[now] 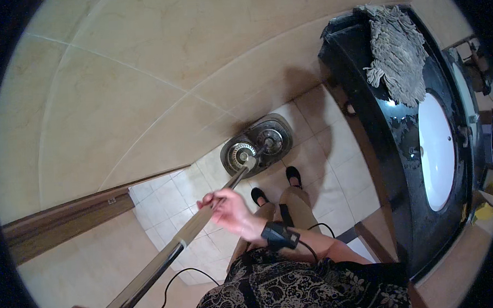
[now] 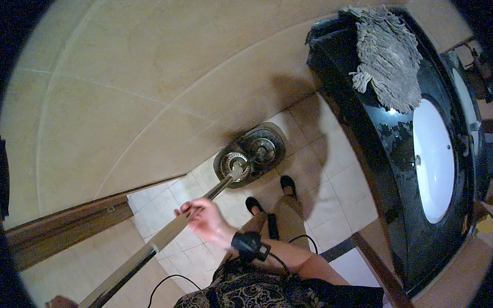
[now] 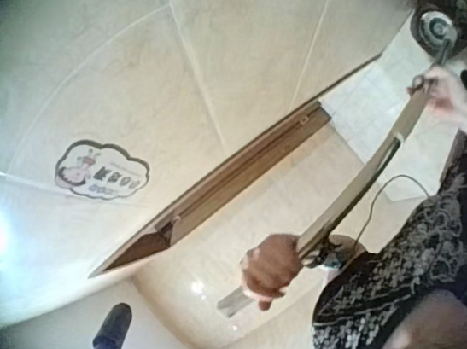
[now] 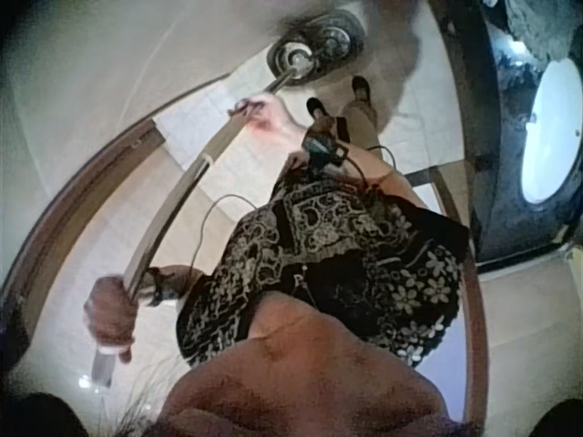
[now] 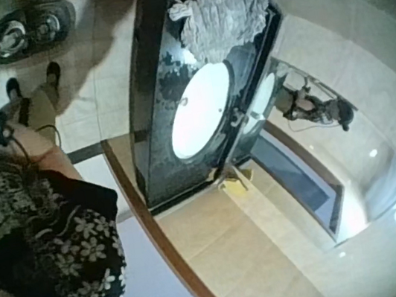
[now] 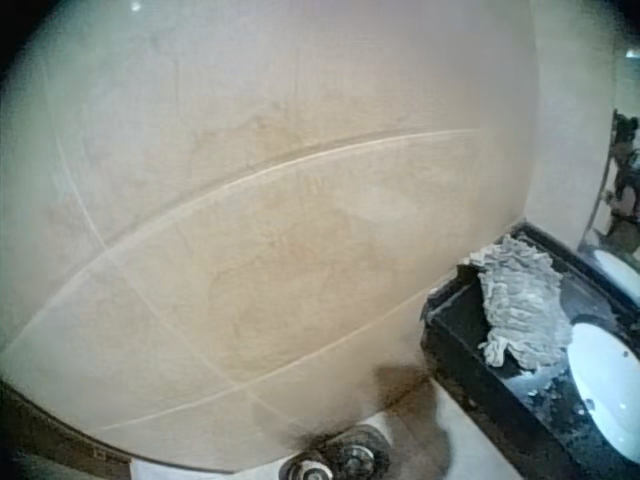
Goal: Mopping the bathroom floor and emptying the mop bucket into the sink.
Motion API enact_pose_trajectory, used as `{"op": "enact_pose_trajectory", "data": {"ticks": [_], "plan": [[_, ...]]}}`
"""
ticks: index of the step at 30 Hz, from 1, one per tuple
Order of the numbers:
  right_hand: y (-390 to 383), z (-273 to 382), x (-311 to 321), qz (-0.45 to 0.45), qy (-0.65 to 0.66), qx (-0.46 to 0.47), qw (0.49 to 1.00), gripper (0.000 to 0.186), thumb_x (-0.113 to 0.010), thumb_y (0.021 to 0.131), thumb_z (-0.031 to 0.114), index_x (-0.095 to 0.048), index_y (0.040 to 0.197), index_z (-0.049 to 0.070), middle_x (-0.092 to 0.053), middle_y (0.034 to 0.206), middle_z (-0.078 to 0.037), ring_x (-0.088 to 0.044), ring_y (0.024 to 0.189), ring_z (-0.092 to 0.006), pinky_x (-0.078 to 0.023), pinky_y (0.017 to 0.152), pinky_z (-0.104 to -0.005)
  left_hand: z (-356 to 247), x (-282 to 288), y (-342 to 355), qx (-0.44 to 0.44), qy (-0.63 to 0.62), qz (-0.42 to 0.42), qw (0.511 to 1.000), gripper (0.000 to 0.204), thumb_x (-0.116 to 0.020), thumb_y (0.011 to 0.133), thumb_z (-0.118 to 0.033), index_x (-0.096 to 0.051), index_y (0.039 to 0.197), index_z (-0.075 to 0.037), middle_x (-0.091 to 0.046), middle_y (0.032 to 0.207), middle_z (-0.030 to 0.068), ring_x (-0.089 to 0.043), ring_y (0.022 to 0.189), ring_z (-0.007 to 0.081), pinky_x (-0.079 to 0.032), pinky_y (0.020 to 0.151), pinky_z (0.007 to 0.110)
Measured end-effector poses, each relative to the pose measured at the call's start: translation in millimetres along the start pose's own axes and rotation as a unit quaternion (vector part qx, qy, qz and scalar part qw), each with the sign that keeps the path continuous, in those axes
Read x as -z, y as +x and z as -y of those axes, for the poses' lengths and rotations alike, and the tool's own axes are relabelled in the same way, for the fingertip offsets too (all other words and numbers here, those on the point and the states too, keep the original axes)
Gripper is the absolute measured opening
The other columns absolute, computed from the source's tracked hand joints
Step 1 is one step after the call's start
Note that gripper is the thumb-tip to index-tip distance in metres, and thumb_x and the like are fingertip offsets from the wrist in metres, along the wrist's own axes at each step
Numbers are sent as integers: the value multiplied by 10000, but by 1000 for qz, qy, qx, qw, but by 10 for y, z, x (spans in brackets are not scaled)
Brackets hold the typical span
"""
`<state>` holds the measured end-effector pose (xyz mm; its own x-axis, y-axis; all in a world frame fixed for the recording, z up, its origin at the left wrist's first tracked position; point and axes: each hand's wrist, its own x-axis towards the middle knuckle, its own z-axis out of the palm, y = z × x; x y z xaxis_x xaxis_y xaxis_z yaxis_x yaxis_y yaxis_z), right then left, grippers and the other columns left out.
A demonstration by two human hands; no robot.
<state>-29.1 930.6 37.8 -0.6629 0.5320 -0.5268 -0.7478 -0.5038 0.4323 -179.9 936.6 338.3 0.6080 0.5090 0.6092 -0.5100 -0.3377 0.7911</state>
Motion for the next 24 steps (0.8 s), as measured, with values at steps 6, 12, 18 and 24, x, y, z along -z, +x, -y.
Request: {"op": "enact_pose_trajectory", "data": {"ticks": [6,12,18,24], "plan": [[484,312,574,-55,49,33,997,194,-469,754,91,-366,590,96,-416,537,-14,-484,577,-149,-436,565,-271,550,0,-101,83,-36,33,995,282,-597,761,-244,-515,612,-19,-415,415,11,-410,339,108,-328,357,218],[774,599,1055,-102,24,103,989,218,-407,757,91,-331,556,121,-335,494,17,-378,484,-127,-359,504,-237,987,-562,-508,124,53,-275,952,226,-612,693,-70,-484,508,-42,-440,402,59,-456,326,171,-395,354,269],[606,623,909,-115,6,70,991,170,-419,780,87,-357,623,96,-356,517,12,-385,493,-129,-372,521,-247,1032,-265,-21,129,6,-47,990,248,-557,714,-116,-468,499,-31,-394,386,31,-399,307,134,-289,312,237],[754,845,893,-104,55,59,991,175,-414,758,74,-346,598,99,-338,494,9,-387,491,-130,-376,520,-259,1207,-77,-30,76,-23,-125,989,273,-566,710,-141,-451,480,-49,-389,385,11,-402,304,116,-297,313,224]]}}
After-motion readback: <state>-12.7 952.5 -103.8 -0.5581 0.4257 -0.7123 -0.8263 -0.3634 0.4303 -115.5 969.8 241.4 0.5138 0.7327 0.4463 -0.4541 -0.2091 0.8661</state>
